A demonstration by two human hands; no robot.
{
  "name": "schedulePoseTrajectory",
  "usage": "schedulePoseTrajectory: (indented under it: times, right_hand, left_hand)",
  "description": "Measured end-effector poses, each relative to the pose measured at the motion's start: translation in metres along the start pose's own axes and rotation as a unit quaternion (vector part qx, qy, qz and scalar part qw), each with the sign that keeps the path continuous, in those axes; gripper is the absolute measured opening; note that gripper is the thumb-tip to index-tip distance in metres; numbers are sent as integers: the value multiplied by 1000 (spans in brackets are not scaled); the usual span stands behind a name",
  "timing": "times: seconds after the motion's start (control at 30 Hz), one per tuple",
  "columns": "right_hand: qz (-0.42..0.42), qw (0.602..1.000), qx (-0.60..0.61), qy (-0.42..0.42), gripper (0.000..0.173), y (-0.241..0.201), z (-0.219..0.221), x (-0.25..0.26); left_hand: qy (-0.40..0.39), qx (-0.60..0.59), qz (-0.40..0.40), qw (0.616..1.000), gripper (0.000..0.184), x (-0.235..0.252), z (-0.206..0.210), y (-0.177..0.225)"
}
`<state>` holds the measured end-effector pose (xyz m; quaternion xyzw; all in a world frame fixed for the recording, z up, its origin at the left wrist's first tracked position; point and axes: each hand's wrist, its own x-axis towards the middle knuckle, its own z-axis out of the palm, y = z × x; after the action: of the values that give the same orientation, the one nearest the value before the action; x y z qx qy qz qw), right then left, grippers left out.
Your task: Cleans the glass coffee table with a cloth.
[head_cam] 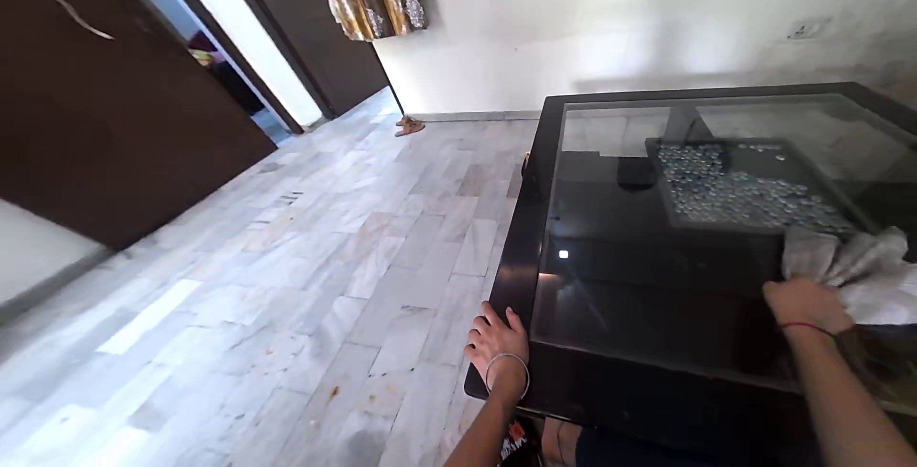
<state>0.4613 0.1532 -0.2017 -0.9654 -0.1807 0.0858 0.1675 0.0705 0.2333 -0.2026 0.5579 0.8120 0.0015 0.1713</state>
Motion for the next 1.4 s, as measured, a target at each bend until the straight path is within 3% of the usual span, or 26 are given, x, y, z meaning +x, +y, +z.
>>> schedulePoseTrajectory:
  times: [0.17, 0.3, 0.4, 0.47, 0.57, 0.67, 0.83, 1.0, 1.13, 1.23, 1.4]
  right_hand:
    - [-87, 993, 3, -74, 40, -86, 21, -18]
    - [-238, 963, -12, -125, 38, -161, 53, -72]
    - [-383, 902, -35, -195, 39, -198, 68, -126]
    - [-494, 838, -47, -226, 39, -209, 78, -152]
    - [-572, 779, -43, -254, 40, -209, 88, -169]
    - [-551, 791, -50, -260, 43, -197, 79, -155]
    - [-459, 872, -63, -159, 40, -138, 54, -85]
    - [-241, 967, -56, -54, 36, -32, 8, -16]
    - [-47, 998, -40, -26, 37, 29, -21, -6]
    - [-1, 997, -61, -38, 43, 26, -23, -26]
    - [-90, 987, -66, -117, 44, -46, -1, -100]
  left_hand:
    - [-20, 0, -2, 1000, 61, -2, -3, 1]
    - [-25, 8, -8, 1000, 61, -1, -3, 1]
    - [-20, 10, -11, 1000, 61, -2, -2, 2]
    - [-17, 14, -10, 1000, 60, -2, -2, 2]
    - [-15, 12, -11, 1000, 60, -2, -2, 4]
    - [-18, 14, -9, 1000, 60, -3, -3, 5]
    - [-14, 9, -9, 1000, 61, -4, -3, 5]
    - [-9, 3, 3, 1000, 61, -5, -2, 3]
    - [-13, -2, 9, 1000, 60, -6, -5, 3]
    - [-14, 5, 11, 1000, 60, -8, -4, 4]
    - [-4, -1, 13, 1000, 60, -8, -4, 3]
